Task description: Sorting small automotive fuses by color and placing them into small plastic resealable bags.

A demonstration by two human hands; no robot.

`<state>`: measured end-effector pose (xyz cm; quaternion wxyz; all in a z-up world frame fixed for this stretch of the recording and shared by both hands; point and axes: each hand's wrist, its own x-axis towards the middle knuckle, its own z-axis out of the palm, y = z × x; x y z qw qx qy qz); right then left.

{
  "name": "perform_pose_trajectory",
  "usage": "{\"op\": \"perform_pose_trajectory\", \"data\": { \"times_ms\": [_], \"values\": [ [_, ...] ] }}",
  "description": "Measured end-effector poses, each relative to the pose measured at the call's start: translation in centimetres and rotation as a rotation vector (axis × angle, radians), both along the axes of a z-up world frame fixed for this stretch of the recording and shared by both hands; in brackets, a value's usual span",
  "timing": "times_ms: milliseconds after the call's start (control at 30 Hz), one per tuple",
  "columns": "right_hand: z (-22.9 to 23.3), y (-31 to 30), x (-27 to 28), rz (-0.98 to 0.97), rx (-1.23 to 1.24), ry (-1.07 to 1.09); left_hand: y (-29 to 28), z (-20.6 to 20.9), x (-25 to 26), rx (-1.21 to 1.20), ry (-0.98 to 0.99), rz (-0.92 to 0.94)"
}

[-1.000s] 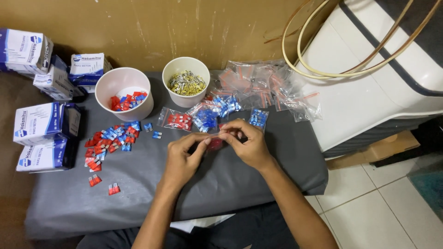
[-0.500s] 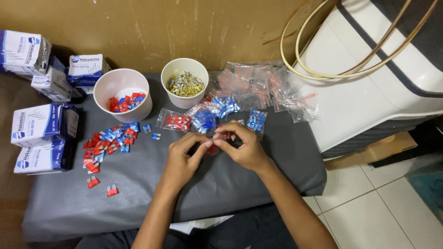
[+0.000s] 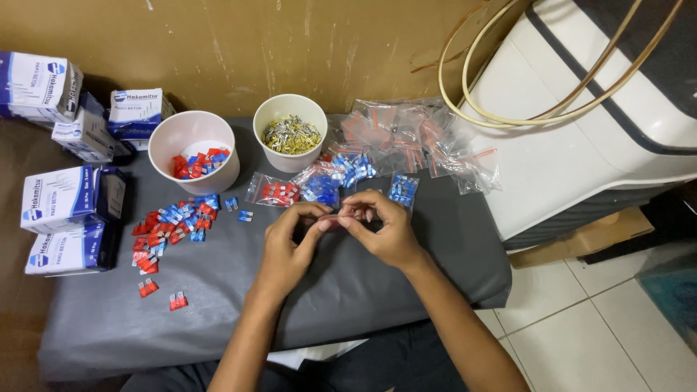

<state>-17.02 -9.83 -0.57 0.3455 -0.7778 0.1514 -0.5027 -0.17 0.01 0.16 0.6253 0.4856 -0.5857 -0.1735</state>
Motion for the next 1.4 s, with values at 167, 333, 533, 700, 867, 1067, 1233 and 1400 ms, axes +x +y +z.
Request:
{"op": "perform_pose_trajectory", "data": {
  "times_ms": [167,333,533,700,867,1067,1233,1400],
  "values": [
    [0.2,0.1,0.1,0.019,-0.007,0.019,-0.1,-0.2,0.0,-0.029,0.009,0.016],
    [0.5,0.1,-0.1,0.023,-0.042,0.058,0.0,-0.4,0.3,-0.023,0.012,0.040],
    [0.3,0.0,0.0,0.019,-0.022,0.045,0.3,-0.1,0.3,-0.022,-0.006,0.031],
    [0.2,0.0,-0.2,0.022,0.028,0.016,0.2,0.2,-0.1,-0.083,0.016,0.027],
    [0.1,0.0,-0.3,0.005,0.044,0.003,0.0,0.2,-0.1,-0.083,-0.001,0.018],
    [0.0,0.0,-0.3,0.058,0.070,0.042,-0.1,-0.6,0.1,-0.072,-0.048,0.059],
    [-0.6,-0.6,-0.9,0.099,0.094,0.141,-1.0,-0.3,-0.3,-0.066,-0.012,0.095],
    [-0.7,-1.2,-1.2,-0.060,0.162,0.100,-2.6,1.1,-1.8,0.094,0.170,0.142]
  ]
}}
